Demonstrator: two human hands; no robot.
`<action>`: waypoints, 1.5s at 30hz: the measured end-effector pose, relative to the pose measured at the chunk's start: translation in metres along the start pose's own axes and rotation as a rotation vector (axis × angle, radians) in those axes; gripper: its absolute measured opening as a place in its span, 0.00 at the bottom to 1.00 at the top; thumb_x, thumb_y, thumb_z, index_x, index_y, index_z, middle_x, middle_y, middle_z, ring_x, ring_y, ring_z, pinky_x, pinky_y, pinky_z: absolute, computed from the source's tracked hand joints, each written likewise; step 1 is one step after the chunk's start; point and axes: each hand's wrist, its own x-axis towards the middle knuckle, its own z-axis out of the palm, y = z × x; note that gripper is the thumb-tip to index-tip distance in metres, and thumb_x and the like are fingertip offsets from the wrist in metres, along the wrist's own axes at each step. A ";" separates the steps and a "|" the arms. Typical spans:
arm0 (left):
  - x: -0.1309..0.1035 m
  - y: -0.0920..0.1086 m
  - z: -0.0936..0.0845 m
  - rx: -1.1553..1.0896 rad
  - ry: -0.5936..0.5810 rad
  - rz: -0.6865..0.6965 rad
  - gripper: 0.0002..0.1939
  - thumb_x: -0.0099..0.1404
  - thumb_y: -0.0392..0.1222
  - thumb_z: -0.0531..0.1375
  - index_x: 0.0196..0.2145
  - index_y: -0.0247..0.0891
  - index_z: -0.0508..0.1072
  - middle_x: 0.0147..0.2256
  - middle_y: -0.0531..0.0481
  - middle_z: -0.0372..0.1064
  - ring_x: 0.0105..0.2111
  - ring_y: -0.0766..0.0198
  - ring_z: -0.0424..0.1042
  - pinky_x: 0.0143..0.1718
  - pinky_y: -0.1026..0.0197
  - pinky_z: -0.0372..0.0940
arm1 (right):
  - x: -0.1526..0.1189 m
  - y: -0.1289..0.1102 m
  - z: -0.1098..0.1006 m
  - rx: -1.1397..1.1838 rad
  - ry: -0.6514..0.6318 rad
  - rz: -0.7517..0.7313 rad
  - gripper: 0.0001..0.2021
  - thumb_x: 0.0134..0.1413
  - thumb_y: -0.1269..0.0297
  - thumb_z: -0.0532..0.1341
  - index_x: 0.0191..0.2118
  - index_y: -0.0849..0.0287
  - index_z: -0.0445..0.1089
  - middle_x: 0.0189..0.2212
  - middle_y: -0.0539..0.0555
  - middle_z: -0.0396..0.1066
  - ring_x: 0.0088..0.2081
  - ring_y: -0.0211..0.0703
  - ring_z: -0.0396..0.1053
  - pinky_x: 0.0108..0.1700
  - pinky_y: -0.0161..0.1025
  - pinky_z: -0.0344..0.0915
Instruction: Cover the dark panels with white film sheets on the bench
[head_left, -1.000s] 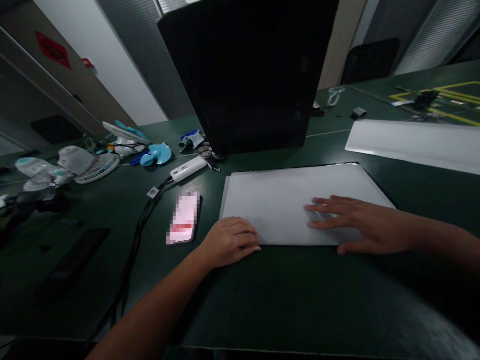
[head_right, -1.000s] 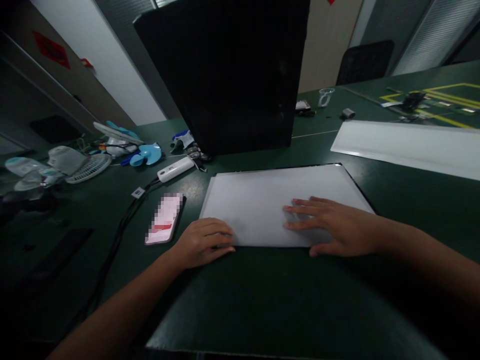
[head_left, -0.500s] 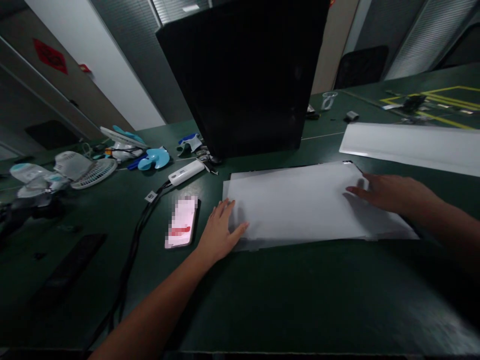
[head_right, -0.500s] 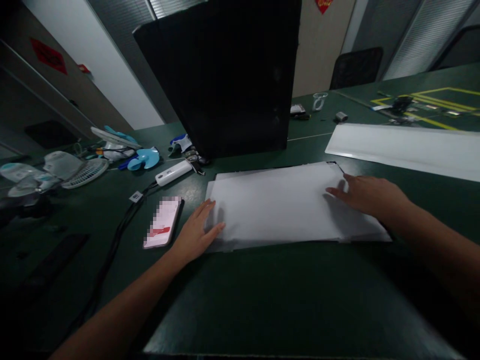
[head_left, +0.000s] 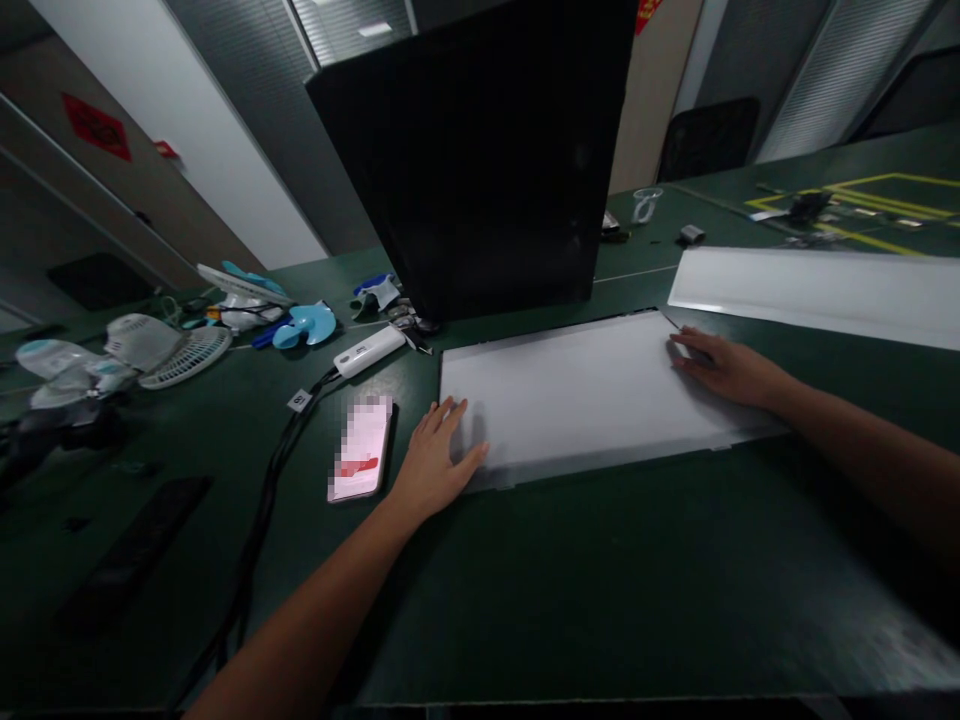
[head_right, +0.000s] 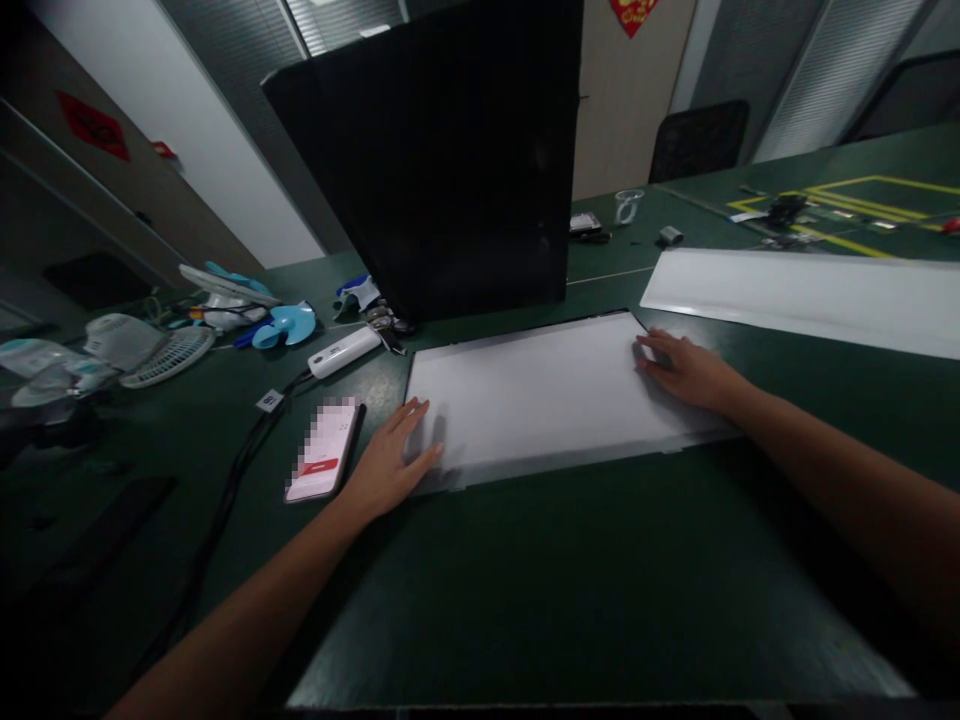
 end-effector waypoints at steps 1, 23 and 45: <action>-0.001 0.001 -0.001 0.002 -0.007 -0.003 0.40 0.71 0.62 0.57 0.72 0.37 0.57 0.73 0.36 0.49 0.74 0.40 0.47 0.71 0.33 0.51 | 0.000 -0.001 0.000 0.004 -0.003 -0.006 0.38 0.69 0.43 0.42 0.74 0.63 0.52 0.75 0.61 0.38 0.73 0.59 0.46 0.76 0.52 0.42; -0.004 -0.007 -0.004 0.163 -0.024 0.102 0.44 0.63 0.74 0.61 0.68 0.47 0.66 0.71 0.39 0.55 0.70 0.33 0.55 0.67 0.27 0.54 | -0.006 0.053 -0.029 -0.088 0.242 0.139 0.38 0.70 0.39 0.41 0.75 0.59 0.51 0.74 0.60 0.43 0.72 0.54 0.47 0.72 0.50 0.48; -0.005 0.000 -0.011 0.148 -0.065 0.073 0.43 0.61 0.75 0.61 0.64 0.46 0.71 0.70 0.43 0.57 0.72 0.37 0.53 0.70 0.31 0.54 | 0.010 0.137 -0.023 -0.283 0.151 0.441 0.40 0.65 0.32 0.40 0.73 0.46 0.56 0.70 0.61 0.54 0.64 0.68 0.56 0.57 0.64 0.61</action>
